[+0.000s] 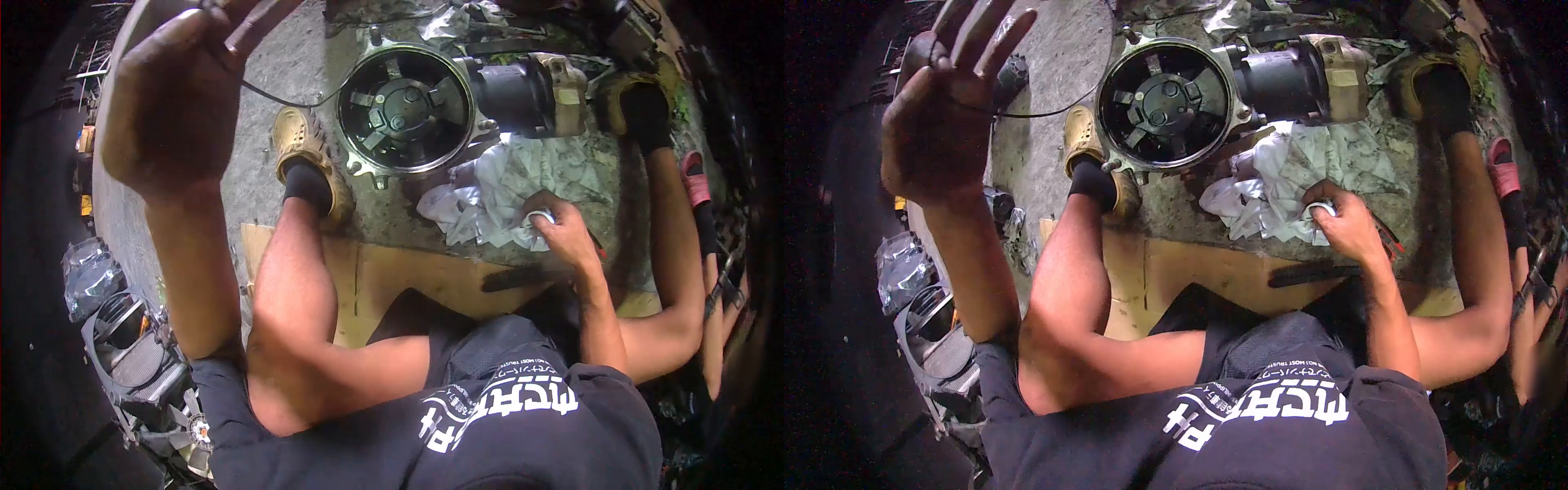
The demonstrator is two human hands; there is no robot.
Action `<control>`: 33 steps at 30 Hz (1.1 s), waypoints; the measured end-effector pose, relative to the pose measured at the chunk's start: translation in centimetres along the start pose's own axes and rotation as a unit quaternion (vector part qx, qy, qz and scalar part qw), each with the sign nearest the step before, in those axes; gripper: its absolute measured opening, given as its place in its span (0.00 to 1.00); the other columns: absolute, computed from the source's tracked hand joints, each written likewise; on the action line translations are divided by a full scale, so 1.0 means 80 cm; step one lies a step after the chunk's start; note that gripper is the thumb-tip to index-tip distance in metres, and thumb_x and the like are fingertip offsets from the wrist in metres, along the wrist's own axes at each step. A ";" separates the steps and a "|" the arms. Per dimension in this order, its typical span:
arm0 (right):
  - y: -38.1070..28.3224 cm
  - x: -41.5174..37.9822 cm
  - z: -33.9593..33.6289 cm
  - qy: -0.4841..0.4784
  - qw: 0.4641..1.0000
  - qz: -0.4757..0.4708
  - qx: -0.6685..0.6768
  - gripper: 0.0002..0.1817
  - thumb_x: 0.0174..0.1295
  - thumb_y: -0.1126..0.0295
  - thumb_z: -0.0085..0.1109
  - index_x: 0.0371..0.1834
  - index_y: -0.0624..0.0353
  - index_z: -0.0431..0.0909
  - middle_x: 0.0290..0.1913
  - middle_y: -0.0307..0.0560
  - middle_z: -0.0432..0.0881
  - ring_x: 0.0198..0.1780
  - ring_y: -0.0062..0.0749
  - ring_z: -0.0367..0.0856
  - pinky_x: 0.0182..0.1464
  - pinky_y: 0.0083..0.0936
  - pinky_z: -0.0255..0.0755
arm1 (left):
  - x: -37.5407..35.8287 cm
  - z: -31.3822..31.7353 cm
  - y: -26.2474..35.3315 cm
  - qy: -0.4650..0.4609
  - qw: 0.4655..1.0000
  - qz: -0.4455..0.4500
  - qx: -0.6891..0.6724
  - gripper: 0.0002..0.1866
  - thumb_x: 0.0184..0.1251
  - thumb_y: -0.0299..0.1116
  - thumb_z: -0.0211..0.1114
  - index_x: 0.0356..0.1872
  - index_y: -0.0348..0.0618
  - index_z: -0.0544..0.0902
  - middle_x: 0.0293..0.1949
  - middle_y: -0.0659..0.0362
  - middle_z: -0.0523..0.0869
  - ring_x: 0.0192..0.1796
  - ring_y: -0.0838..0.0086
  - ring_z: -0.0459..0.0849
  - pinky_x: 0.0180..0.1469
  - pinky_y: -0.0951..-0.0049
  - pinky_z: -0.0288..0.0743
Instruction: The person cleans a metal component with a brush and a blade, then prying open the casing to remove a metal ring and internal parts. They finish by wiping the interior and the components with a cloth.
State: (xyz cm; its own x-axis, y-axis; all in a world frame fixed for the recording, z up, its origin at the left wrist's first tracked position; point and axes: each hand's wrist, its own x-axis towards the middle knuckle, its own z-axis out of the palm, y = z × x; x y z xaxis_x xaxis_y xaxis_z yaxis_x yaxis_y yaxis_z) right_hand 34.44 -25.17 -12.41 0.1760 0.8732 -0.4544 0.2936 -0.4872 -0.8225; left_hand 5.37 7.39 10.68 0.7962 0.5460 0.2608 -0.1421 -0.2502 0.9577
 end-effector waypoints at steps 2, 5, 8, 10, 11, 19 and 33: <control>0.002 0.000 0.001 0.001 1.000 -0.004 0.001 0.16 0.58 0.70 0.54 0.45 0.63 0.84 0.45 0.53 0.88 0.50 0.40 0.85 0.59 0.32 0.74 | 0.008 0.018 -0.008 -0.009 1.000 0.002 -0.013 0.11 0.69 0.29 0.54 0.46 0.33 0.77 0.63 0.33 0.76 0.72 0.41 0.68 0.75 0.39 0.54; 0.000 -0.001 -0.001 -0.004 1.000 -0.005 0.002 0.15 0.58 0.70 0.53 0.45 0.63 0.83 0.44 0.53 0.87 0.50 0.40 0.85 0.58 0.32 0.74 | 0.017 0.063 -0.020 -0.020 0.999 0.004 -0.032 0.11 0.69 0.30 0.53 0.45 0.34 0.76 0.65 0.31 0.74 0.74 0.38 0.66 0.77 0.36 0.51; -0.005 -0.001 -0.002 -0.008 1.000 0.017 0.001 0.15 0.57 0.70 0.53 0.45 0.63 0.84 0.44 0.52 0.87 0.50 0.40 0.85 0.59 0.32 0.74 | 0.019 0.074 -0.028 -0.025 1.000 -0.002 -0.003 0.09 0.68 0.29 0.55 0.43 0.34 0.77 0.64 0.31 0.76 0.72 0.38 0.71 0.76 0.37 0.56; -0.004 -0.001 -0.002 -0.007 1.000 0.009 0.003 0.15 0.57 0.70 0.53 0.44 0.63 0.84 0.44 0.52 0.87 0.50 0.39 0.85 0.59 0.32 0.73 | 0.021 0.112 -0.016 0.042 0.999 0.002 0.023 0.12 0.73 0.34 0.64 0.49 0.35 0.86 0.53 0.50 0.88 0.56 0.64 0.85 0.60 0.66 0.76; -0.002 -0.001 -0.003 -0.006 1.000 0.010 0.003 0.15 0.57 0.70 0.53 0.44 0.63 0.84 0.44 0.52 0.87 0.50 0.39 0.85 0.59 0.32 0.73 | 0.022 0.101 -0.017 0.041 0.999 0.002 0.022 0.12 0.73 0.34 0.64 0.49 0.35 0.86 0.53 0.50 0.88 0.56 0.64 0.85 0.60 0.66 0.76; -0.006 -0.001 -0.003 -0.007 1.000 0.021 0.003 0.16 0.58 0.69 0.52 0.45 0.63 0.84 0.44 0.52 0.87 0.49 0.39 0.85 0.59 0.31 0.74 | 0.023 0.072 0.002 -0.001 0.973 0.035 0.227 0.06 0.63 0.24 0.60 0.37 0.32 0.77 0.59 0.35 0.81 0.66 0.50 0.78 0.75 0.45 0.62; -0.003 -0.001 -0.002 -0.008 1.000 0.025 0.001 0.16 0.57 0.68 0.52 0.45 0.63 0.84 0.43 0.52 0.87 0.47 0.39 0.85 0.56 0.31 0.75 | 0.014 0.112 -0.005 -0.165 0.892 0.026 0.420 0.06 0.53 0.20 0.67 0.32 0.36 0.81 0.53 0.50 0.85 0.58 0.59 0.83 0.58 0.65 0.75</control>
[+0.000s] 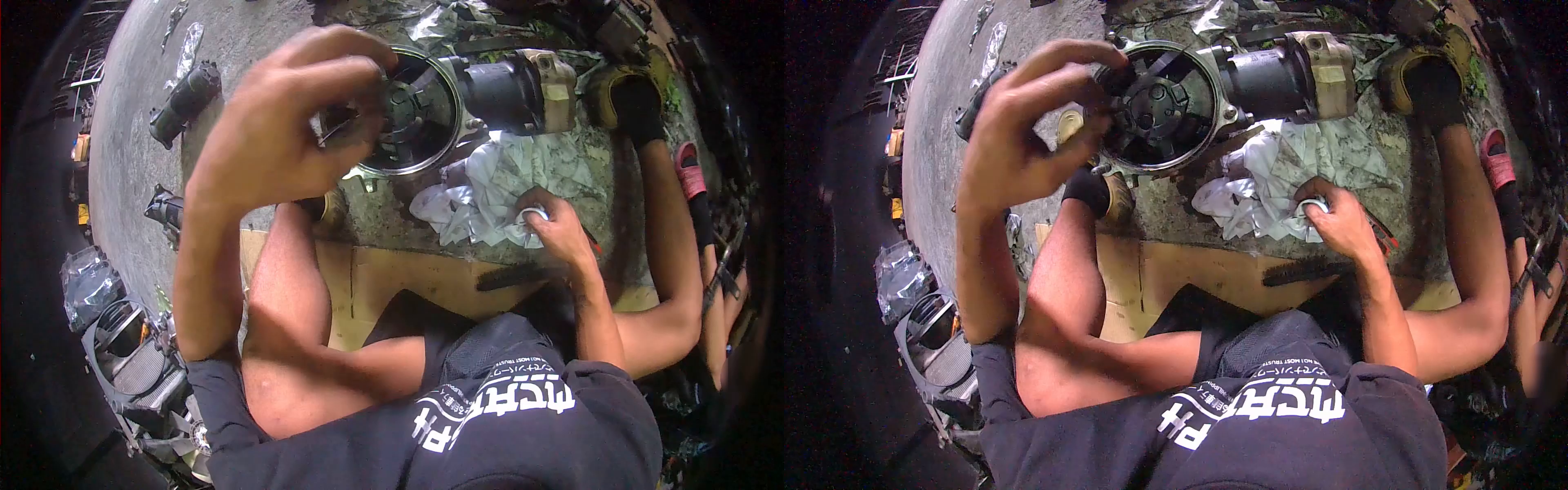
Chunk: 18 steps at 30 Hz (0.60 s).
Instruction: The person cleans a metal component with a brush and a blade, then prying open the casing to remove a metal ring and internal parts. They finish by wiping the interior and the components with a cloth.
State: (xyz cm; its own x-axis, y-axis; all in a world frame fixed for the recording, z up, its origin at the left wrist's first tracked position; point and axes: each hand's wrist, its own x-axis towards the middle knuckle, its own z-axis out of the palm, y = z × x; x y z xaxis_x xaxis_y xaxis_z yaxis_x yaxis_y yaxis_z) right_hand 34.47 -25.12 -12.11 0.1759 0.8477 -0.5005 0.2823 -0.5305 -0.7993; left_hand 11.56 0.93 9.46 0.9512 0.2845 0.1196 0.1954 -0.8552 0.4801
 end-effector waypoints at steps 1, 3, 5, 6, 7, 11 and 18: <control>0.000 0.000 0.000 0.002 1.000 0.000 -0.002 0.17 0.57 0.68 0.52 0.44 0.63 0.84 0.43 0.52 0.87 0.48 0.39 0.85 0.56 0.31 0.74 | 0.000 0.008 -0.002 0.000 1.000 0.000 0.000 0.06 0.53 0.20 0.67 0.32 0.36 0.81 0.53 0.50 0.85 0.58 0.59 0.83 0.58 0.65 0.75; 0.001 0.000 0.001 0.002 1.000 -0.009 0.002 0.17 0.57 0.68 0.52 0.45 0.64 0.84 0.44 0.52 0.87 0.48 0.39 0.85 0.57 0.31 0.74 | 0.000 0.020 -0.007 -0.062 0.993 0.024 0.098 0.07 0.53 0.24 0.71 0.33 0.38 0.82 0.45 0.52 0.83 0.52 0.56 0.82 0.55 0.61 0.76; 0.001 0.000 0.001 0.003 1.000 -0.018 0.005 0.17 0.57 0.68 0.52 0.45 0.64 0.84 0.44 0.53 0.87 0.49 0.39 0.85 0.58 0.31 0.74 | -0.004 0.040 -0.017 -0.050 0.991 0.032 0.123 0.08 0.53 0.27 0.73 0.34 0.42 0.84 0.41 0.53 0.81 0.47 0.54 0.80 0.52 0.57 0.75; 0.001 0.000 0.001 0.002 1.000 -0.020 0.003 0.17 0.57 0.68 0.52 0.45 0.64 0.84 0.44 0.53 0.87 0.49 0.39 0.85 0.58 0.31 0.74 | -0.006 0.048 -0.019 -0.070 0.986 0.012 0.150 0.08 0.54 0.28 0.73 0.35 0.42 0.85 0.41 0.54 0.81 0.48 0.55 0.81 0.52 0.57 0.75; 0.001 0.000 0.000 0.003 1.000 -0.021 0.000 0.17 0.57 0.68 0.51 0.45 0.64 0.84 0.45 0.53 0.87 0.50 0.40 0.85 0.59 0.32 0.74 | -0.007 0.053 -0.021 -0.089 0.980 -0.007 0.177 0.08 0.54 0.28 0.73 0.35 0.43 0.85 0.42 0.55 0.82 0.48 0.56 0.81 0.51 0.57 0.75; -0.001 -0.002 0.000 0.008 1.000 -0.012 -0.001 0.17 0.57 0.68 0.51 0.46 0.64 0.83 0.45 0.52 0.87 0.50 0.40 0.85 0.59 0.32 0.74 | -0.014 0.070 -0.029 -0.144 0.975 -0.008 0.170 0.09 0.53 0.29 0.73 0.36 0.45 0.87 0.42 0.55 0.83 0.49 0.57 0.82 0.52 0.58 0.75; -0.012 -0.005 -0.002 0.005 0.999 -0.034 -0.006 0.16 0.58 0.69 0.62 0.49 0.63 0.83 0.47 0.52 0.88 0.48 0.41 0.86 0.57 0.33 0.76 | -0.017 0.064 -0.028 -0.104 0.989 -0.028 0.096 0.11 0.56 0.29 0.74 0.40 0.41 0.86 0.41 0.53 0.84 0.44 0.54 0.85 0.48 0.57 0.79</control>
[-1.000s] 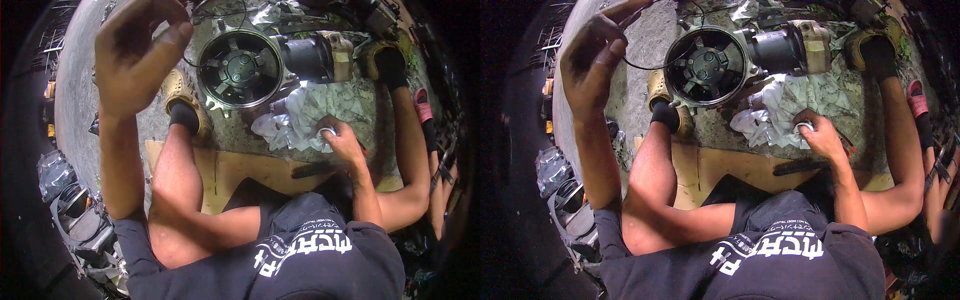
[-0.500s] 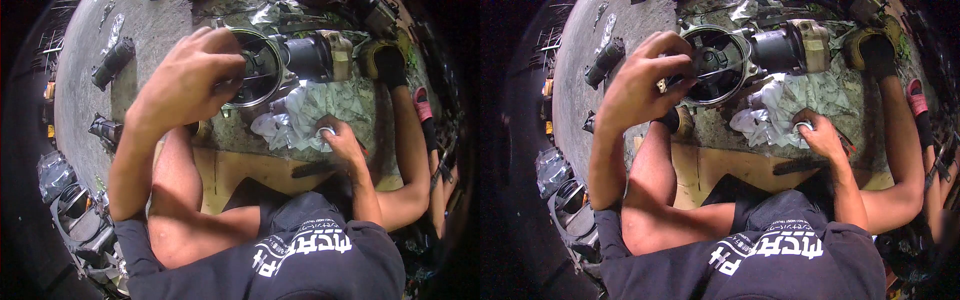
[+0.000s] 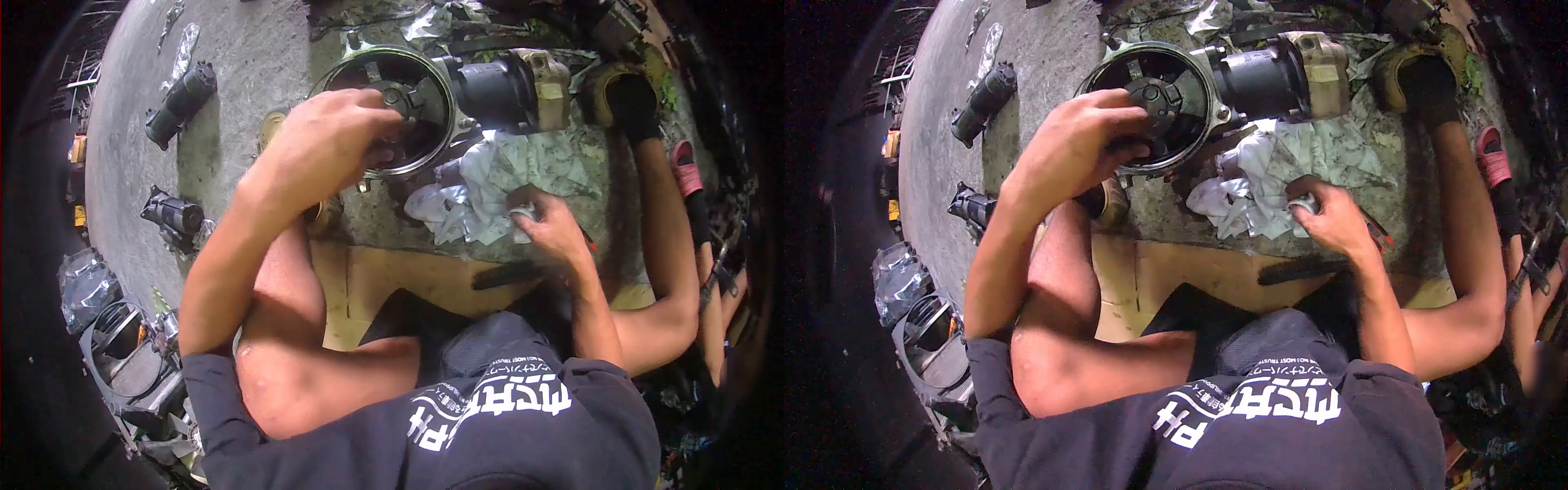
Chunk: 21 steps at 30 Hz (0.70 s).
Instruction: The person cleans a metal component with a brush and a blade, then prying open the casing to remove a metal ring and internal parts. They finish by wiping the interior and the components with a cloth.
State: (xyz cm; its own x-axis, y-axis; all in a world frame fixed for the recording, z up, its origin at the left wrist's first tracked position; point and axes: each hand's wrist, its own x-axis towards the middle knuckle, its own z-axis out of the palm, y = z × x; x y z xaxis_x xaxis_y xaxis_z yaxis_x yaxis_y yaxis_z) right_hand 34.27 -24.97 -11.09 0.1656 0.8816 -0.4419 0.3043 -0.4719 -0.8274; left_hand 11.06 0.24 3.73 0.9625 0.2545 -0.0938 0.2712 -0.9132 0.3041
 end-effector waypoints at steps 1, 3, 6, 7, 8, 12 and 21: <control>-0.004 0.000 -0.002 -0.004 0.999 -0.015 -0.033 0.16 0.58 0.69 0.65 0.49 0.63 0.83 0.46 0.52 0.88 0.47 0.42 0.86 0.55 0.33 0.77 | -0.002 -0.009 0.000 0.026 0.998 -0.015 -0.052 0.11 0.56 0.28 0.74 0.40 0.40 0.86 0.40 0.52 0.84 0.43 0.53 0.85 0.46 0.57 0.79; -0.015 -0.010 -0.004 0.053 0.987 -0.077 -0.127 0.16 0.57 0.70 0.67 0.49 0.62 0.83 0.44 0.53 0.87 0.45 0.43 0.86 0.53 0.34 0.78 | -0.010 -0.026 -0.008 0.095 0.993 -0.062 -0.039 0.12 0.57 0.25 0.74 0.43 0.40 0.87 0.38 0.53 0.85 0.37 0.60 0.85 0.41 0.64 0.79; -0.072 -0.008 -0.021 0.138 0.959 -0.196 -0.150 0.15 0.57 0.71 0.70 0.48 0.60 0.84 0.40 0.53 0.86 0.41 0.43 0.85 0.48 0.34 0.79 | -0.028 -0.048 -0.018 0.151 0.975 -0.165 0.002 0.13 0.60 0.30 0.75 0.45 0.40 0.88 0.37 0.56 0.87 0.34 0.72 0.82 0.38 0.72 0.77; -0.099 -0.006 -0.029 0.167 0.950 -0.250 -0.081 0.15 0.56 0.72 0.71 0.47 0.60 0.84 0.39 0.53 0.85 0.39 0.43 0.84 0.45 0.33 0.79 | -0.034 -0.044 -0.025 0.152 0.974 -0.165 0.002 0.13 0.60 0.30 0.75 0.45 0.40 0.88 0.37 0.56 0.87 0.34 0.72 0.82 0.38 0.72 0.77; -0.124 -0.001 -0.036 0.168 0.950 -0.250 -0.083 0.15 0.56 0.72 0.71 0.47 0.60 0.84 0.39 0.53 0.85 0.39 0.43 0.84 0.45 0.33 0.79 | -0.039 -0.039 -0.031 0.147 0.966 -0.210 -0.029 0.13 0.61 0.31 0.75 0.46 0.40 0.88 0.36 0.56 0.88 0.33 0.73 0.82 0.39 0.72 0.77; -0.196 0.061 -0.046 0.151 0.913 -0.364 -0.108 0.12 0.58 0.77 0.69 0.46 0.59 0.84 0.39 0.46 0.85 0.38 0.33 0.82 0.39 0.25 0.75 | -0.034 -0.029 -0.022 0.092 0.944 -0.305 -0.088 0.16 0.62 0.35 0.76 0.48 0.38 0.88 0.40 0.50 0.92 0.41 0.69 0.92 0.47 0.70 0.82; -0.254 0.175 0.015 0.138 0.827 -0.480 -0.258 0.10 0.60 0.68 0.61 0.42 0.56 0.85 0.39 0.54 0.87 0.43 0.53 0.87 0.45 0.48 0.82 | -0.038 -0.016 -0.052 0.125 0.933 -0.335 -0.048 0.18 0.65 0.40 0.75 0.47 0.35 0.87 0.39 0.49 0.92 0.41 0.66 0.92 0.46 0.69 0.83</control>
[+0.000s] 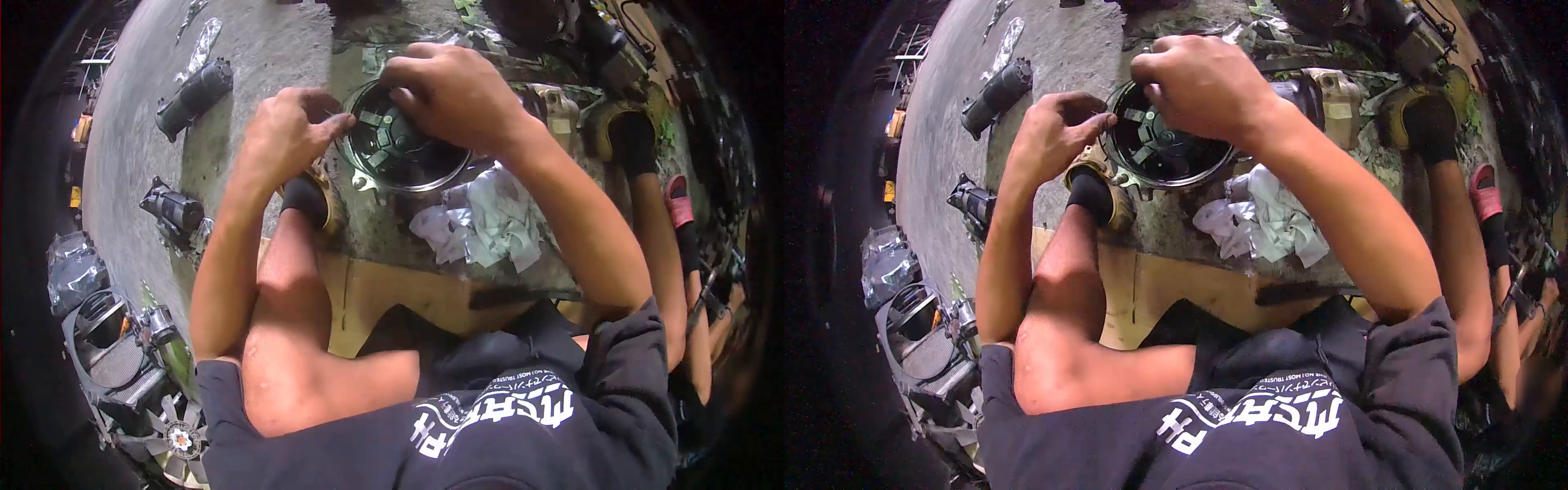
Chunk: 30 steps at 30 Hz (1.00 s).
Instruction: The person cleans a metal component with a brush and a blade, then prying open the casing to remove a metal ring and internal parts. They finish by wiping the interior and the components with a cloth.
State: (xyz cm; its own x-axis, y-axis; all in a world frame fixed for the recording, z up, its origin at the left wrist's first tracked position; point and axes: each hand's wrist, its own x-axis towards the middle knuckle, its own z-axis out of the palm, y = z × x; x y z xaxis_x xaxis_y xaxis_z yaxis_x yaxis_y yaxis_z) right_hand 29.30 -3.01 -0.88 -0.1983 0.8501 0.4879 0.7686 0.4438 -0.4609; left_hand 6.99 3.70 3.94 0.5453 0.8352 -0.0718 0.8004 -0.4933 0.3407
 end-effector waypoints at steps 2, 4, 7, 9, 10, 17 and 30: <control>-0.010 0.016 0.006 -0.044 0.998 0.012 -0.032 0.09 0.60 0.68 0.59 0.42 0.53 0.85 0.38 0.52 0.87 0.42 0.53 0.88 0.44 0.47 0.83 | 0.000 0.001 -0.002 -0.072 0.994 -0.033 -0.073 0.17 0.65 0.40 0.75 0.45 0.35 0.88 0.36 0.50 0.92 0.36 0.70 0.90 0.42 0.70 0.81; -0.010 0.026 0.017 -0.066 0.992 -0.003 -0.109 0.09 0.61 0.69 0.57 0.40 0.52 0.85 0.37 0.51 0.88 0.42 0.51 0.89 0.43 0.46 0.83 | -0.008 0.000 0.009 -0.048 0.996 -0.018 -0.079 0.15 0.65 0.38 0.74 0.43 0.36 0.88 0.33 0.51 0.91 0.32 0.73 0.87 0.39 0.70 0.79; 0.001 0.028 0.016 -0.089 0.987 -0.038 -0.124 0.09 0.61 0.68 0.58 0.41 0.50 0.86 0.43 0.50 0.88 0.43 0.49 0.89 0.44 0.43 0.84 | -0.014 0.000 0.011 -0.006 0.997 0.003 -0.079 0.11 0.65 0.33 0.73 0.44 0.38 0.89 0.33 0.52 0.90 0.33 0.69 0.87 0.40 0.69 0.79; 0.007 0.022 0.013 -0.090 0.987 -0.046 -0.123 0.09 0.61 0.67 0.58 0.42 0.49 0.87 0.45 0.49 0.87 0.43 0.49 0.89 0.45 0.43 0.84 | -0.017 0.005 0.006 0.043 0.990 0.133 -0.011 0.08 0.65 0.29 0.71 0.44 0.39 0.89 0.37 0.52 0.89 0.37 0.65 0.88 0.43 0.68 0.80; 0.011 0.017 0.009 -0.067 0.990 -0.053 -0.114 0.10 0.61 0.67 0.58 0.42 0.48 0.87 0.47 0.48 0.87 0.44 0.48 0.89 0.45 0.43 0.84 | -0.019 0.007 0.006 0.042 0.990 0.131 -0.013 0.08 0.65 0.29 0.71 0.44 0.39 0.89 0.37 0.52 0.89 0.37 0.65 0.88 0.43 0.68 0.80; 0.022 -0.005 0.008 -0.048 0.992 -0.038 -0.110 0.09 0.62 0.68 0.58 0.42 0.49 0.87 0.46 0.46 0.86 0.44 0.48 0.88 0.45 0.44 0.84 | -0.010 0.029 0.021 0.036 0.987 0.156 0.007 0.09 0.63 0.27 0.70 0.43 0.41 0.86 0.40 0.51 0.87 0.41 0.56 0.88 0.46 0.60 0.80; 0.016 0.004 0.004 -0.127 0.973 0.025 -0.190 0.07 0.56 0.69 0.62 0.34 0.55 0.88 0.38 0.52 0.88 0.40 0.51 0.90 0.42 0.46 0.85 | -0.004 0.040 0.033 0.124 0.930 0.265 0.221 0.08 0.57 0.28 0.65 0.37 0.46 0.89 0.42 0.54 0.83 0.48 0.60 0.83 0.50 0.58 0.79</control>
State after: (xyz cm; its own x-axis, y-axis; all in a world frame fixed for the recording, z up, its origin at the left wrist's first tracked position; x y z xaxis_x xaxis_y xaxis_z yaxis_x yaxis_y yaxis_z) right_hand 30.04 -2.10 -1.56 -0.2622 0.9320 0.2501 0.9410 0.3044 -0.1476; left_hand 9.71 1.34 1.83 0.8625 0.4487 0.2342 0.4889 -0.8583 -0.1559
